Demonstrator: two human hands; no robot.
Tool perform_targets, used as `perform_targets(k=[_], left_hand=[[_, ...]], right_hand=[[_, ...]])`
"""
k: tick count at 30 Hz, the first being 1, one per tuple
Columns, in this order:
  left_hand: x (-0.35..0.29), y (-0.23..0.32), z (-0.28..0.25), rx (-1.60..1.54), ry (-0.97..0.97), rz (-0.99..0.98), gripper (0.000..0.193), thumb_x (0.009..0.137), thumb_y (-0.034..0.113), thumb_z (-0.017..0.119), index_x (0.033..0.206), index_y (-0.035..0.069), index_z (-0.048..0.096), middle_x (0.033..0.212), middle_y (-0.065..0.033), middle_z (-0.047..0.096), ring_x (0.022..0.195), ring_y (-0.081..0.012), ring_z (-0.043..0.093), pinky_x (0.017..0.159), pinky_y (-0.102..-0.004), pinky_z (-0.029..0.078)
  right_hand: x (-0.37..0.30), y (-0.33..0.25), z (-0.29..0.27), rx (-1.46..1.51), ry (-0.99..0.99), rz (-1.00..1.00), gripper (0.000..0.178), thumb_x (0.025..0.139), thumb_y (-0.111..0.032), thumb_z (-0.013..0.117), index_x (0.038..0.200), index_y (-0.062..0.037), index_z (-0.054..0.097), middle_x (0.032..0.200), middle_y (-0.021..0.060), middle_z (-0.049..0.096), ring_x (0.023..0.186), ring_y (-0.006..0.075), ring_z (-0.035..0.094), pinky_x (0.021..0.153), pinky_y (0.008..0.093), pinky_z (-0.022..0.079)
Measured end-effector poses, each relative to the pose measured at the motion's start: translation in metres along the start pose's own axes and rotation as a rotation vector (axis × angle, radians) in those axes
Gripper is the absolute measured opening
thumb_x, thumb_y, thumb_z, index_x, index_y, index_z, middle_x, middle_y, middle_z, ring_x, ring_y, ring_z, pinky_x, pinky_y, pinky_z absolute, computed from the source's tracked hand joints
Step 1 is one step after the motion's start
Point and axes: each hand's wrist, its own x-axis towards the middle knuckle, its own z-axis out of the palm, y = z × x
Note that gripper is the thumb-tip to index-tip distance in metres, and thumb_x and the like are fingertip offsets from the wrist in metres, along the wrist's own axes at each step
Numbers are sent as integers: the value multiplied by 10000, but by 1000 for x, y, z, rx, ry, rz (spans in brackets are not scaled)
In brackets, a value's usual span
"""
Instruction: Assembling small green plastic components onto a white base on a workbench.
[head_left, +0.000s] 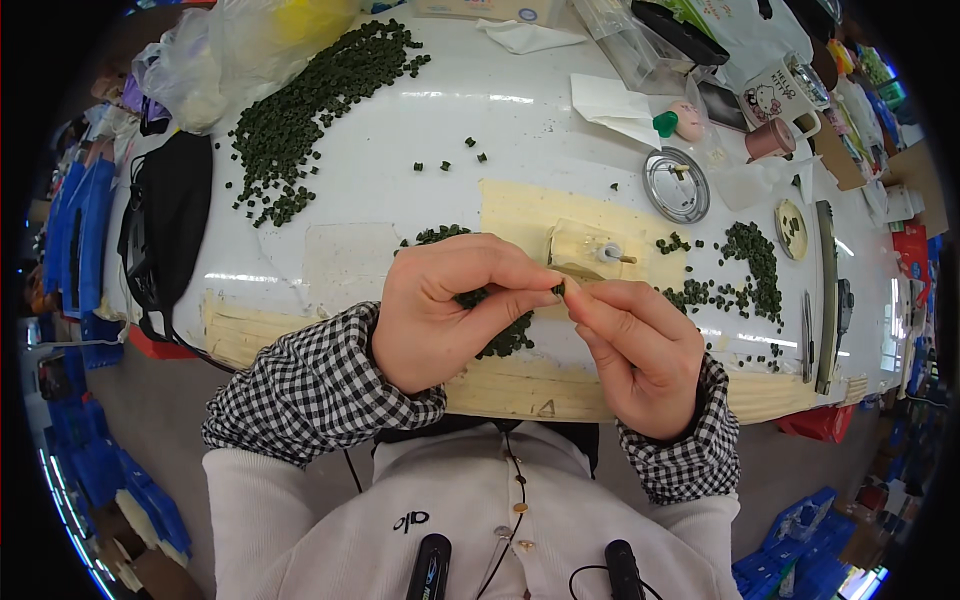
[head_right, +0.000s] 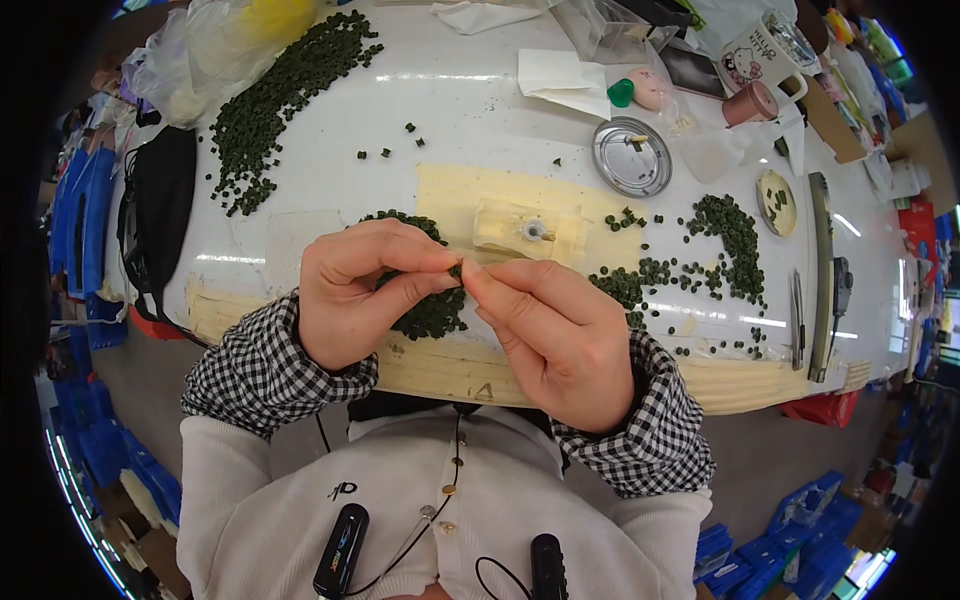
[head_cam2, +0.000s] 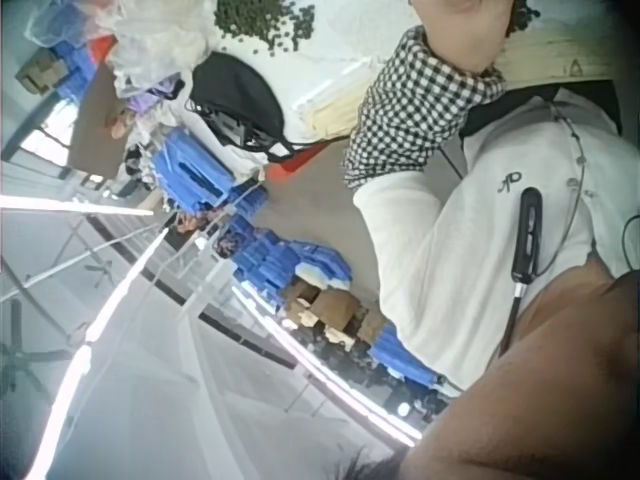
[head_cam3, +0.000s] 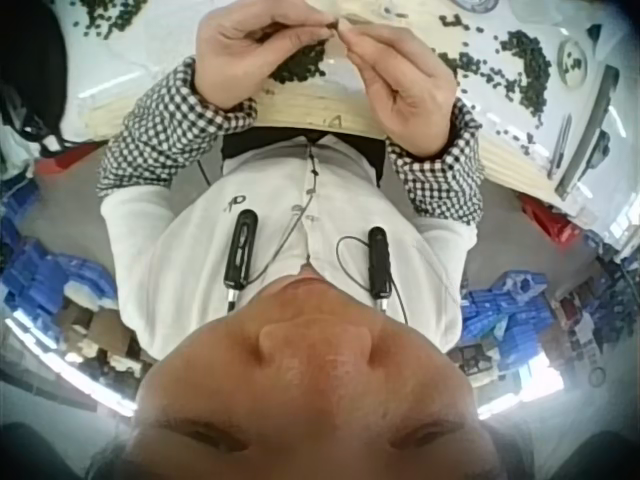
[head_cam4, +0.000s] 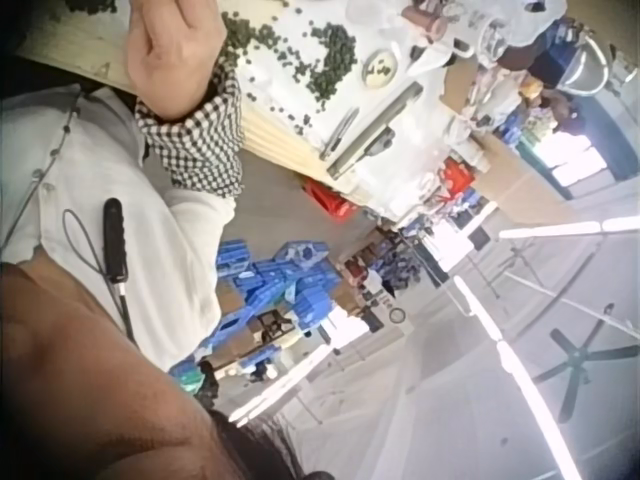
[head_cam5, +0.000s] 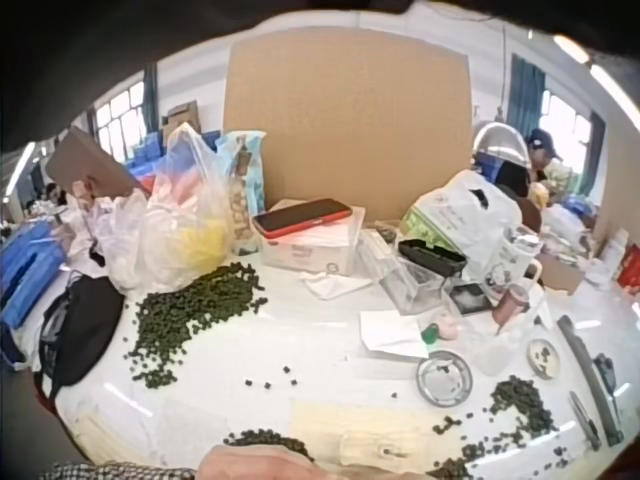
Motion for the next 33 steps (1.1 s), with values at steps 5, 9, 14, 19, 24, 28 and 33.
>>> perform_targets(k=[5, 9, 14, 19, 24, 28, 33], left_hand=[[1, 1, -1, -7, -12, -2, 174, 801, -93, 668, 961, -25, 683, 898, -116, 677, 830, -168, 644, 743, -257, 499], [1, 1, -1, -7, -10, 56, 172, 799, -93, 670, 957, -26, 682, 906, -124, 680, 835, -176, 649, 742, -260, 503], [1, 1, -3, 11, -13, 78, 171, 797, -94, 672, 954, -26, 682, 908, -129, 681, 836, -183, 654, 740, -260, 508], [2, 1, -3, 39, -16, 103, 180, 796, -94, 674, 964, -28, 681, 904, -131, 682, 833, -183, 654, 738, -259, 508], [1, 3, -2, 10, -11, 57, 191, 796, -99, 671, 975, -33, 679, 903, -126, 674, 830, -173, 647, 737, -252, 505], [3, 5, -4, 14, 21, 13, 177, 800, -97, 669, 968, -39, 677, 906, -115, 661, 837, -157, 639, 740, -243, 501], [30, -16, -37, 403, 139, -41, 139, 812, 11, 689, 946, -28, 688, 857, -101, 697, 729, -139, 657, 666, -236, 529]], right_hand=[[-1, 1, 0, 13, 8, 1, 356, 787, 92, 644, 1134, 13, 640, 974, 133, 627, 788, 226, 640, 675, 276, 530], [-2, 1, 0, 34, 17, 10, 352, 791, 88, 644, 1134, 9, 642, 978, 133, 627, 795, 226, 640, 678, 275, 529], [-2, 1, 1, 51, 23, 17, 339, 798, 82, 643, 1129, 10, 645, 982, 138, 626, 802, 229, 640, 681, 275, 528], [-4, 1, 2, 67, 27, 34, 338, 800, 77, 644, 1131, 12, 644, 983, 139, 626, 801, 229, 639, 678, 274, 527], [-3, -1, 3, 78, 44, 45, 334, 800, 69, 651, 1129, 10, 646, 979, 137, 626, 788, 227, 636, 669, 271, 521], [0, -1, 0, 28, 68, 57, 314, 799, 57, 663, 1108, 5, 655, 967, 130, 628, 772, 220, 632, 663, 275, 515], [-10, 5, -17, -155, 246, 181, 188, 767, 37, 696, 951, 6, 672, 821, 117, 631, 749, 236, 609, 647, 296, 493]])
